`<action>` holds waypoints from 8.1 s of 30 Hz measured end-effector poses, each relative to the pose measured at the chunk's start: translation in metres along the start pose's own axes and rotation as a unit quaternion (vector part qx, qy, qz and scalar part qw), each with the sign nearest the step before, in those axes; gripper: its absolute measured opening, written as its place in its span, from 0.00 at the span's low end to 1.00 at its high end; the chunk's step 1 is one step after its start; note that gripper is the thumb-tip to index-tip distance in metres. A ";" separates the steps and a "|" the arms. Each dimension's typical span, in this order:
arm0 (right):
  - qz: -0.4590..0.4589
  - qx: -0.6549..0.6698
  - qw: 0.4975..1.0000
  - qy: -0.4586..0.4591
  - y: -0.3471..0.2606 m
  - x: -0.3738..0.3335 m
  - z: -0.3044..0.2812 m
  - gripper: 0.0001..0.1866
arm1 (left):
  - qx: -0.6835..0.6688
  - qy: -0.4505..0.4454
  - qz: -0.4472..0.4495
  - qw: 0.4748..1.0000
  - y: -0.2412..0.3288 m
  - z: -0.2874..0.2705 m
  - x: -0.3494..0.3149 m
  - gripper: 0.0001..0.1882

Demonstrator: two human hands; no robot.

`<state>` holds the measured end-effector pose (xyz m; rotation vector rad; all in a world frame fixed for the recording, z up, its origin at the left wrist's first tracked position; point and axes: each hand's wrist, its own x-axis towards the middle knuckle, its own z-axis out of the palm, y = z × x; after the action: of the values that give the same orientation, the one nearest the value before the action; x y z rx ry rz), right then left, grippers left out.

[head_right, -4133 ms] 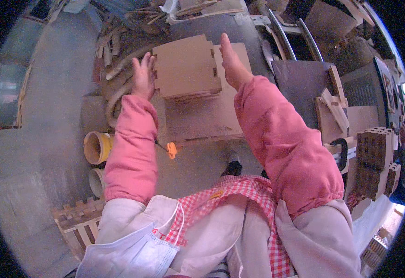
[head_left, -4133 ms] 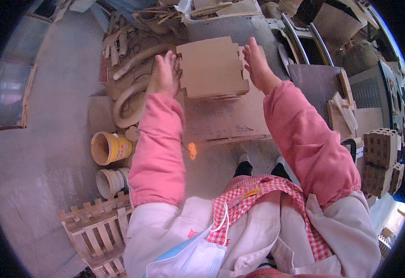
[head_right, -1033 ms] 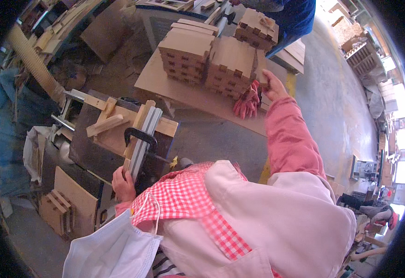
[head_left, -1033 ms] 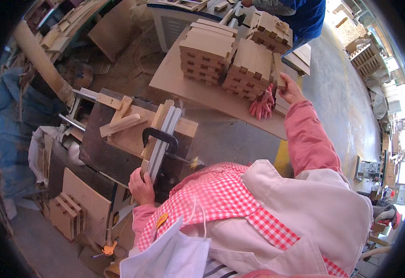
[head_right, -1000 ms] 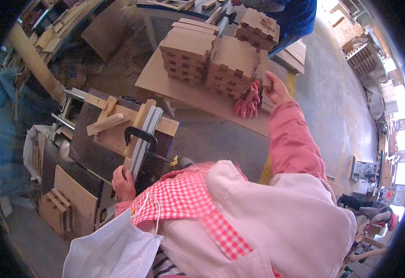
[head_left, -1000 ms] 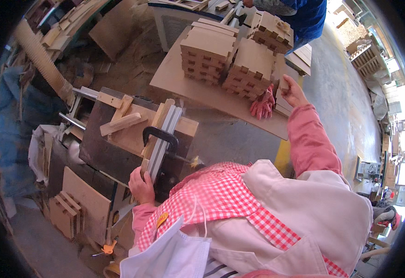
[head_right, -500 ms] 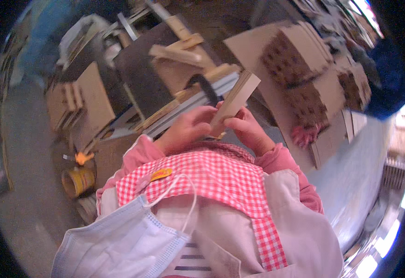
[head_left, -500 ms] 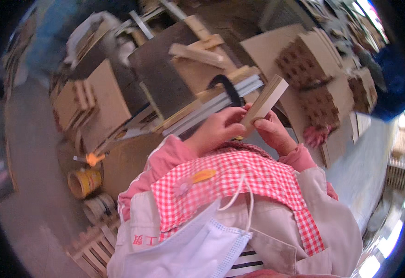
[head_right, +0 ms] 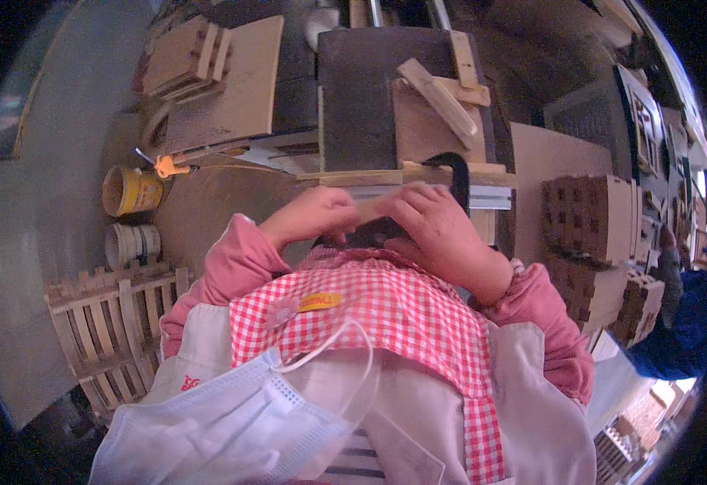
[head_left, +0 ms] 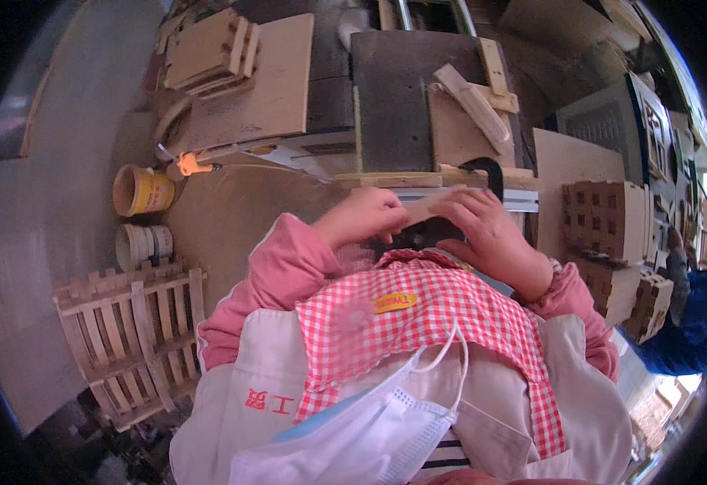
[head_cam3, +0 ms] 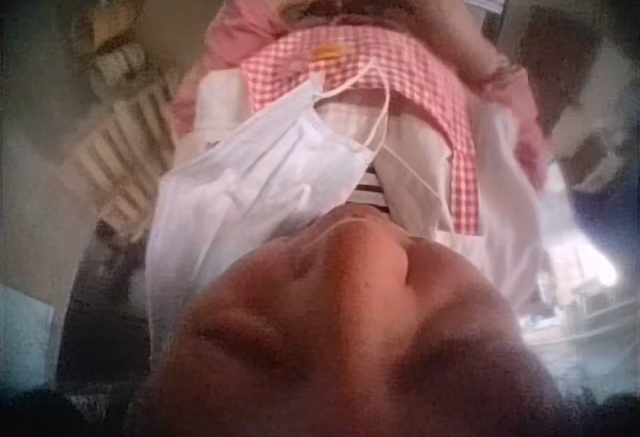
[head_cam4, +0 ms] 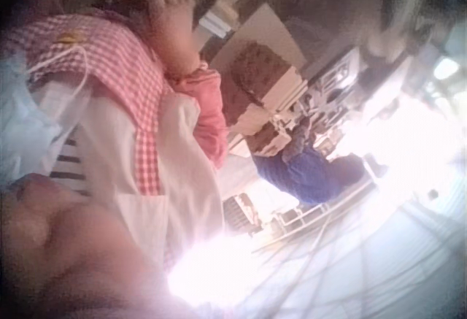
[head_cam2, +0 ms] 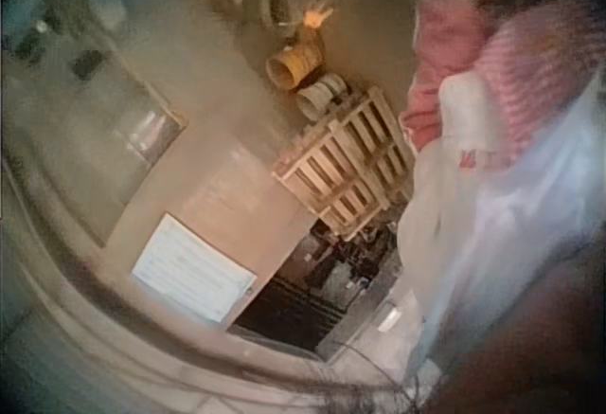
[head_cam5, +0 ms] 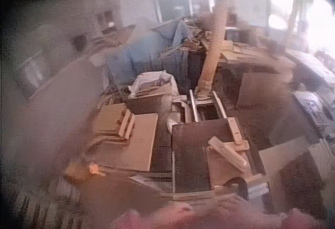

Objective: The person repeatedly picks up small wooden blocks from a pile, places them into a jig on a table saw, and secures them with a clamp. They then remove the clamped blocks and return them to the pile, repeating this cycle throughout the clip.

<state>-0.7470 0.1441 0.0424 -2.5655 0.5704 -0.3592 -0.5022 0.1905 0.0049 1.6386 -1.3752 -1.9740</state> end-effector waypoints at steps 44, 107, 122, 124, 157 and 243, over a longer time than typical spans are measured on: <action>0.122 -0.113 0.962 -0.217 0.104 0.166 0.112 0.15 | 0.069 0.520 0.133 0.841 -0.134 -0.039 0.001 0.10; 0.081 -0.155 0.960 -0.219 0.196 0.212 0.082 0.14 | -0.057 0.431 0.086 0.897 -0.072 -0.118 0.136 0.22; 0.126 -0.135 0.960 -0.209 0.187 0.196 0.084 0.24 | -0.011 0.397 0.074 0.915 -0.090 -0.079 0.090 0.18; 0.121 -0.132 0.958 -0.225 0.191 0.200 0.083 0.23 | 0.022 0.404 0.073 0.912 -0.091 -0.082 0.090 0.18; 0.312 -0.131 0.940 0.040 0.211 0.065 0.006 0.36 | 0.028 0.437 0.081 0.895 -0.055 -0.139 0.145 0.21; 0.261 0.166 0.899 -0.309 0.169 0.238 0.069 0.20 | -0.359 0.262 0.031 0.895 -0.095 -0.071 0.054 0.33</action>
<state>-0.5695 -0.0718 -0.0674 -1.9336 0.8220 0.4898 -0.4243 0.1687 -0.0978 1.5384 -0.4089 -1.5378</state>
